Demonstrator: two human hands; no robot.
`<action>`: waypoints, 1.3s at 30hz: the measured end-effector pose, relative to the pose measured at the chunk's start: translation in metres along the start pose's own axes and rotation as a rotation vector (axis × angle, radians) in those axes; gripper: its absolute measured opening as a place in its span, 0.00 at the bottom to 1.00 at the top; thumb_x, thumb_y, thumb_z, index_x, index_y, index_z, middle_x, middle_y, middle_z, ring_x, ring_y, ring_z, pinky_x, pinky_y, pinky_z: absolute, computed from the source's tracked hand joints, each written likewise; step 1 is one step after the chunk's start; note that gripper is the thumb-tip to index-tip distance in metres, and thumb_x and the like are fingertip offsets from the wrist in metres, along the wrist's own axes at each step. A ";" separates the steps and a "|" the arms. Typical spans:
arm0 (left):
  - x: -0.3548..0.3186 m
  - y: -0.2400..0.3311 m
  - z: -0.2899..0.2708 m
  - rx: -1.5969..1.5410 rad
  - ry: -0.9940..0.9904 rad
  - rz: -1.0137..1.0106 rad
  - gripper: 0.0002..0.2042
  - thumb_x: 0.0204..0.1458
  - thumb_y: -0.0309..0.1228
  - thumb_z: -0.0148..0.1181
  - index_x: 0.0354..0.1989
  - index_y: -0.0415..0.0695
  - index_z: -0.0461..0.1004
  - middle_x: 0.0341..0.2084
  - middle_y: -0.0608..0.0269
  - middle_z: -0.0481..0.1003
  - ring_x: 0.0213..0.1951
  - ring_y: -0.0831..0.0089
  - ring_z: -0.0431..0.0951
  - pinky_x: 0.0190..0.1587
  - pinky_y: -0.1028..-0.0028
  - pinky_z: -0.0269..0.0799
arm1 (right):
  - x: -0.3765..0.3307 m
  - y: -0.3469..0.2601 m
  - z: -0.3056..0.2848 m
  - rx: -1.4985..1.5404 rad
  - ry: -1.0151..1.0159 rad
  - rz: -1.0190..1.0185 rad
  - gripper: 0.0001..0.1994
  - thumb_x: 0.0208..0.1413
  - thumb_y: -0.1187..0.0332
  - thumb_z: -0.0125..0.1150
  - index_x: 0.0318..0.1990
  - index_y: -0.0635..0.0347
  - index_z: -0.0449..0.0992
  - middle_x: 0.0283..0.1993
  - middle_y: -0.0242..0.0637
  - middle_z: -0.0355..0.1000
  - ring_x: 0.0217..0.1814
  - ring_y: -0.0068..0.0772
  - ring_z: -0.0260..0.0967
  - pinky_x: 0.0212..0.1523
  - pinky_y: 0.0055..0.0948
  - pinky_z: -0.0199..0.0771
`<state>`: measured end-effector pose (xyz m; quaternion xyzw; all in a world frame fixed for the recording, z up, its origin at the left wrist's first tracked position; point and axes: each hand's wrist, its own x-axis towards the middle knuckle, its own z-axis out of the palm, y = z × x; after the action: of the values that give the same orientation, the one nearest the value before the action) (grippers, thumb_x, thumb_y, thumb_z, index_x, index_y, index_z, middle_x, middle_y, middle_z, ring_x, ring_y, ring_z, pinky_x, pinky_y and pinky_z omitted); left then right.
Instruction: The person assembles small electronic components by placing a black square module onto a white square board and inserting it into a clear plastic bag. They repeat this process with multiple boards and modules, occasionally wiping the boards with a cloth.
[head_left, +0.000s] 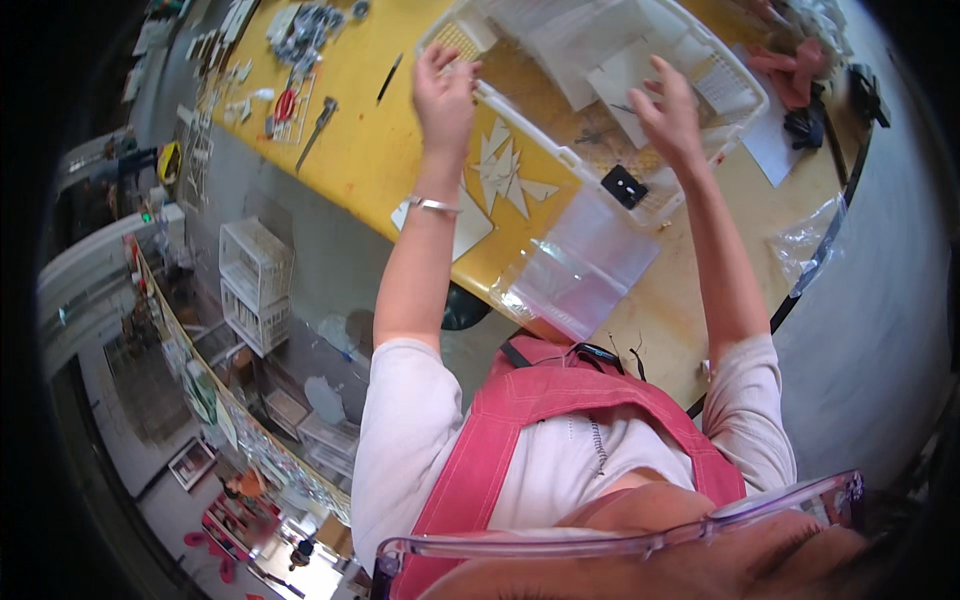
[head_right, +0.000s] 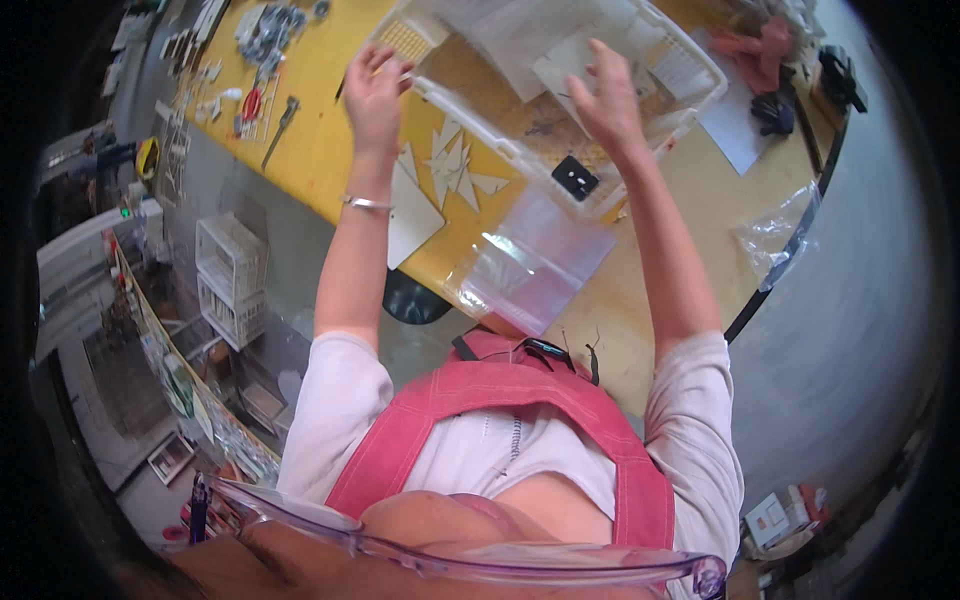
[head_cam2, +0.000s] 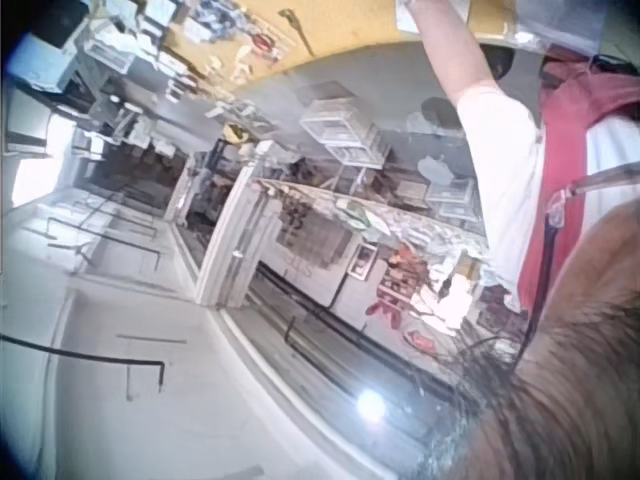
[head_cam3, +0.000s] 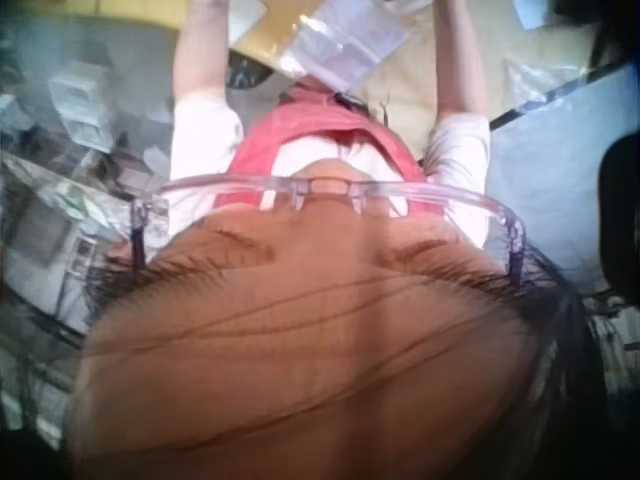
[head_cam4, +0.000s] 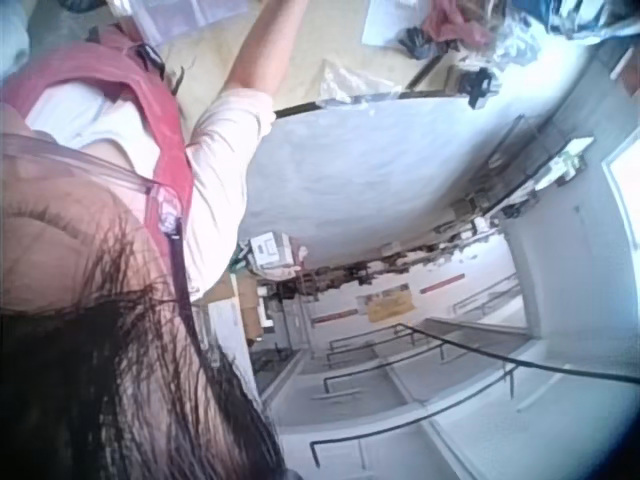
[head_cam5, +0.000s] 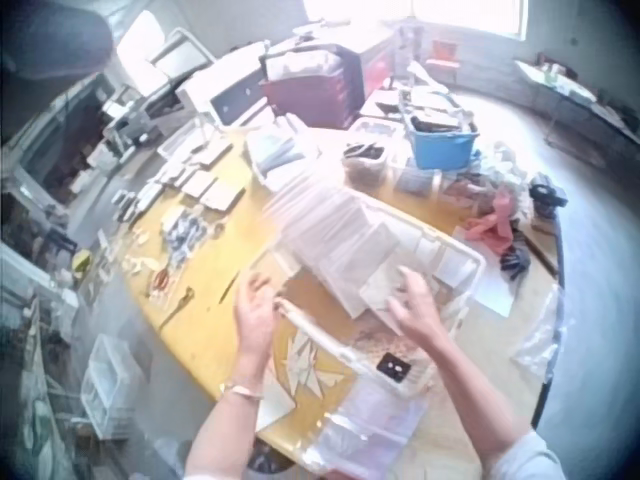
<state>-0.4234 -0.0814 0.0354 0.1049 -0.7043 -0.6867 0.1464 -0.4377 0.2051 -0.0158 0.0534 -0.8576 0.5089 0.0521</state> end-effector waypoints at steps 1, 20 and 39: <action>-0.010 0.004 -0.029 0.030 0.078 0.018 0.21 0.63 0.27 0.53 0.61 0.32 0.60 0.54 0.50 0.70 0.46 0.67 0.78 0.45 0.73 0.76 | -0.010 -0.025 -0.011 0.089 0.061 -0.016 0.25 0.57 0.69 0.61 0.62 0.65 0.66 0.60 0.50 0.67 0.54 0.40 0.73 0.52 0.33 0.75; -0.254 -0.168 -0.214 0.727 0.355 -0.586 0.34 0.49 0.34 0.69 0.60 0.29 0.59 0.58 0.34 0.61 0.61 0.43 0.60 0.65 0.58 0.58 | -0.352 -0.020 0.053 -0.215 -0.756 -0.064 0.12 0.50 0.65 0.64 0.39 0.58 0.71 0.36 0.44 0.70 0.40 0.51 0.72 0.39 0.45 0.75; -0.418 -0.115 -0.179 0.121 0.073 -0.801 0.13 0.61 0.29 0.57 0.52 0.39 0.73 0.42 0.59 0.79 0.35 0.77 0.80 0.34 0.78 0.74 | -0.367 0.036 0.087 -0.220 -0.601 0.182 0.09 0.59 0.64 0.54 0.38 0.59 0.75 0.42 0.50 0.74 0.46 0.58 0.71 0.45 0.48 0.71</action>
<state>0.0242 -0.1076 -0.1025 0.4038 -0.6413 -0.6423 -0.1143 -0.0834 0.1595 -0.1409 0.1184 -0.8856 0.3775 -0.2432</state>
